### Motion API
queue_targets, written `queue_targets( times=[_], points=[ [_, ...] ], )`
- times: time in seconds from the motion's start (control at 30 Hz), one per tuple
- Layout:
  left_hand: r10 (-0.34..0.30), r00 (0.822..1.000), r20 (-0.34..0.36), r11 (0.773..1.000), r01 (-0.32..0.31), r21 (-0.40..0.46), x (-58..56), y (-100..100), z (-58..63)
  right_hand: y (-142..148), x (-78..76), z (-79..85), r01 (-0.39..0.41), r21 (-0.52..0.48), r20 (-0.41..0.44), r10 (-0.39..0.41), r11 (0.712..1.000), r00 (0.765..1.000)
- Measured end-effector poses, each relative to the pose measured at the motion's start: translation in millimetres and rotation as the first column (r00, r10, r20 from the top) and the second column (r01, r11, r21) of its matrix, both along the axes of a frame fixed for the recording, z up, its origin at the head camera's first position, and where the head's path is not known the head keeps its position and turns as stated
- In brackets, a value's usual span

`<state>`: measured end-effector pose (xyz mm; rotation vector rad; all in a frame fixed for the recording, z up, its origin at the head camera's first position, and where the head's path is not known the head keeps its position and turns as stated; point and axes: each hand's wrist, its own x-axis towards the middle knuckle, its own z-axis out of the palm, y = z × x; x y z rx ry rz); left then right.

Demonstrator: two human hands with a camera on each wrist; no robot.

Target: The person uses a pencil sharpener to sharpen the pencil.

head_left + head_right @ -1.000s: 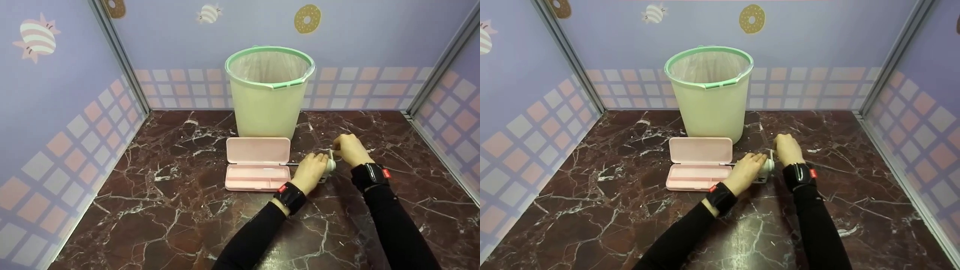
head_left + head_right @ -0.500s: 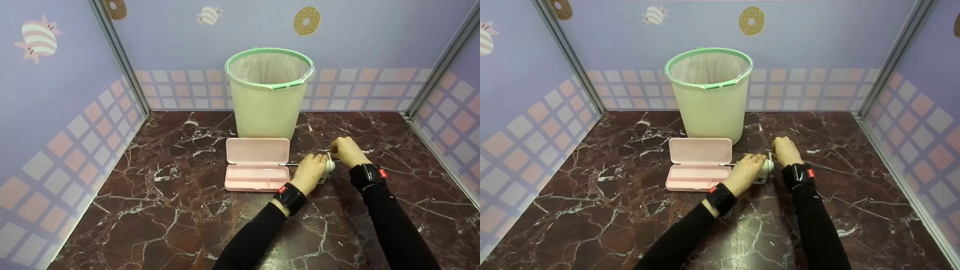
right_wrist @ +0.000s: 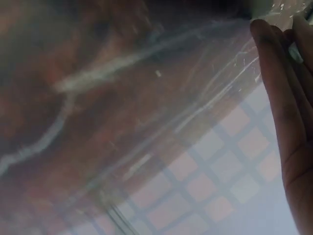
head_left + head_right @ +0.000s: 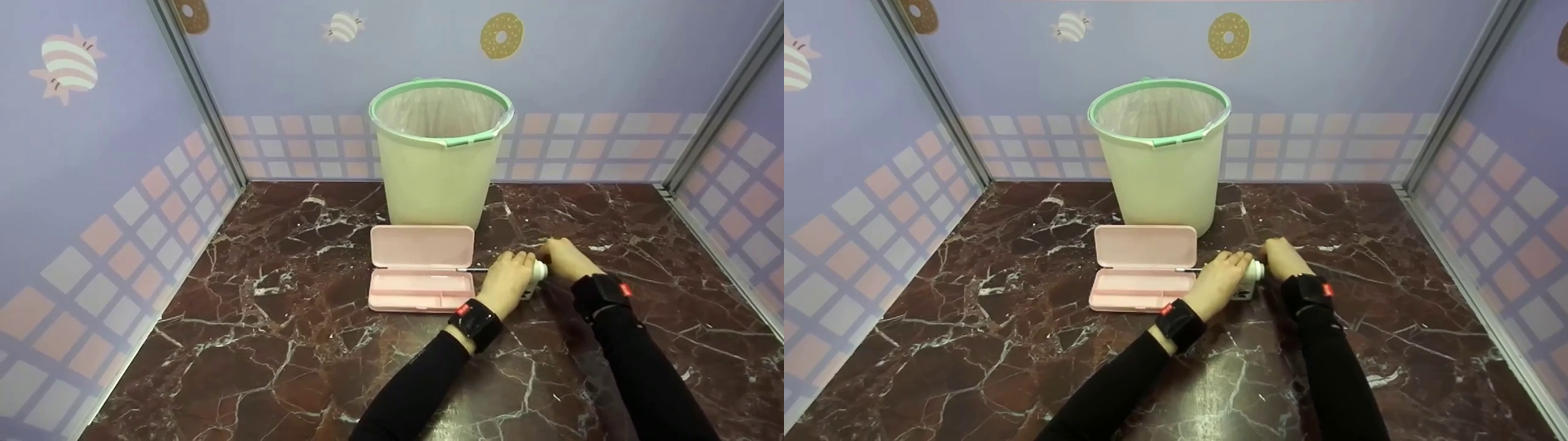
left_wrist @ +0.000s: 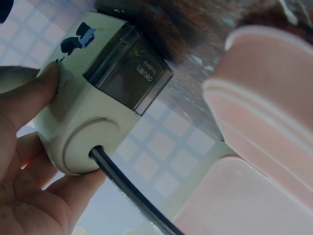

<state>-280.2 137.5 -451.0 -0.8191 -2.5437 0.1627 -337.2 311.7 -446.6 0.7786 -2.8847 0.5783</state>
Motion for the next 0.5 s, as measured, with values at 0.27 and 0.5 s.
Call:
queue_targets(
  times=[0.27,0.5],
  points=[
    [0.037,0.999,-0.01,0.999,-0.037,-0.019,0.9,5,0.8,18,2.5,0.3,-0.069,-0.077,0.23,0.085,0.995,0.97],
    [0.063,0.998,-0.015,0.998,-0.063,-0.003,2.8,7,0.6,24,5.3,-0.6,-0.078,-0.101,0.353,0.109,0.992,0.929]
  ],
)
